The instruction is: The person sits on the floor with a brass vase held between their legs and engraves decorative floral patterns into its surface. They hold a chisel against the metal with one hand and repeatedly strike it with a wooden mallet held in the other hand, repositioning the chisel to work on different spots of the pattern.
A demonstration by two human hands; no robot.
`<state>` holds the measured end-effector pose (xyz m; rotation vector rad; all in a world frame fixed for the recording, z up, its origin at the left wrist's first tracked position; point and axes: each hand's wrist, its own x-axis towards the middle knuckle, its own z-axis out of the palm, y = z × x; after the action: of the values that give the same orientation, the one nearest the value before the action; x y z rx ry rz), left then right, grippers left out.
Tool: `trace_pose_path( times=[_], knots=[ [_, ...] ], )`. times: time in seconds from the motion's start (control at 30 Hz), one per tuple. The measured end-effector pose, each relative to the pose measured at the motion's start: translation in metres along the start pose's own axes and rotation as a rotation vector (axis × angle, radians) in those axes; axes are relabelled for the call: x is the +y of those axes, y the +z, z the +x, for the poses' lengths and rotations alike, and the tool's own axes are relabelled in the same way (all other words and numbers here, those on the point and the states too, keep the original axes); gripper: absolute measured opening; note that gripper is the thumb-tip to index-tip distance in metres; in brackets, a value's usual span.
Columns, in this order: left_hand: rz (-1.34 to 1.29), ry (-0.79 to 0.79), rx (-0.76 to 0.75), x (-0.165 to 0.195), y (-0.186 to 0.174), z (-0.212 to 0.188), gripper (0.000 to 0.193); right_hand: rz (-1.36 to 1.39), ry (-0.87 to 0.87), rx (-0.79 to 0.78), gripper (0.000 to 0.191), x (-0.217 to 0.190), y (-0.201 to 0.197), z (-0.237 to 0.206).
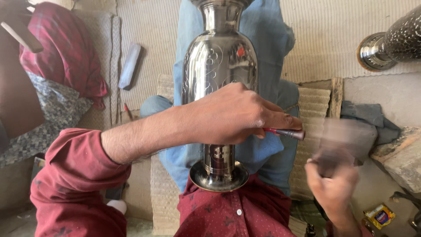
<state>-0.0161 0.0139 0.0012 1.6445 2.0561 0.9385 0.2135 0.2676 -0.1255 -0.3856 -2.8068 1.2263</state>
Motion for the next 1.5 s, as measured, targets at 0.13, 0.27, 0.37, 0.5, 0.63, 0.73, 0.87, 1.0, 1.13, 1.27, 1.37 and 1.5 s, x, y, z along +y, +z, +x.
trace_pose_path(
  times=[0.13,0.27,0.37,0.5,0.63,0.73,0.87,1.0,1.13,1.27,1.37,1.5],
  knots=[
    [-0.022,-0.061,-0.001,-0.005,-0.002,0.009,0.064,0.305,0.063,-0.031,0.079,0.001,0.011,-0.009],
    [-0.123,0.023,-0.112,-0.015,-0.004,0.018,0.064,0.293,0.037,0.071,0.089,0.004,0.02,-0.017],
    [-0.176,0.055,-0.211,-0.02,-0.008,0.023,0.064,0.503,0.047,0.148,0.097,0.005,0.022,-0.02],
    [-0.231,0.063,-0.314,-0.02,-0.01,0.029,0.061,0.558,-0.084,0.296,0.099,0.007,0.019,-0.02],
    [-0.192,0.042,-0.321,-0.019,-0.016,0.025,0.061,0.167,-0.233,0.293,0.106,0.007,0.01,-0.012],
    [-0.177,0.011,-0.226,-0.014,-0.016,0.017,0.061,-0.021,-0.335,0.223,0.105,0.006,0.0,-0.002],
    [-0.132,-0.012,-0.037,-0.006,-0.012,0.003,0.06,0.029,-0.277,0.169,0.095,0.003,-0.014,0.015],
    [-0.011,-0.057,0.11,0.001,-0.005,-0.006,0.061,0.26,-0.242,0.102,0.097,-0.001,-0.029,0.032],
    [-0.009,-0.167,0.159,0.005,0.001,-0.011,0.054,0.057,-0.415,0.085,0.091,-0.005,-0.04,0.044],
    [0.049,-0.199,0.257,0.013,0.008,-0.018,0.049,-0.078,-0.512,0.054,0.086,-0.007,-0.044,0.05],
    [-0.157,-0.2,0.487,0.015,0.009,-0.024,0.044,-0.112,-0.5,0.0,0.087,-0.008,-0.042,0.051],
    [-0.31,-0.31,0.705,0.023,0.007,-0.047,0.048,-0.084,-0.46,0.066,0.086,-0.007,-0.039,0.049]
  ],
)
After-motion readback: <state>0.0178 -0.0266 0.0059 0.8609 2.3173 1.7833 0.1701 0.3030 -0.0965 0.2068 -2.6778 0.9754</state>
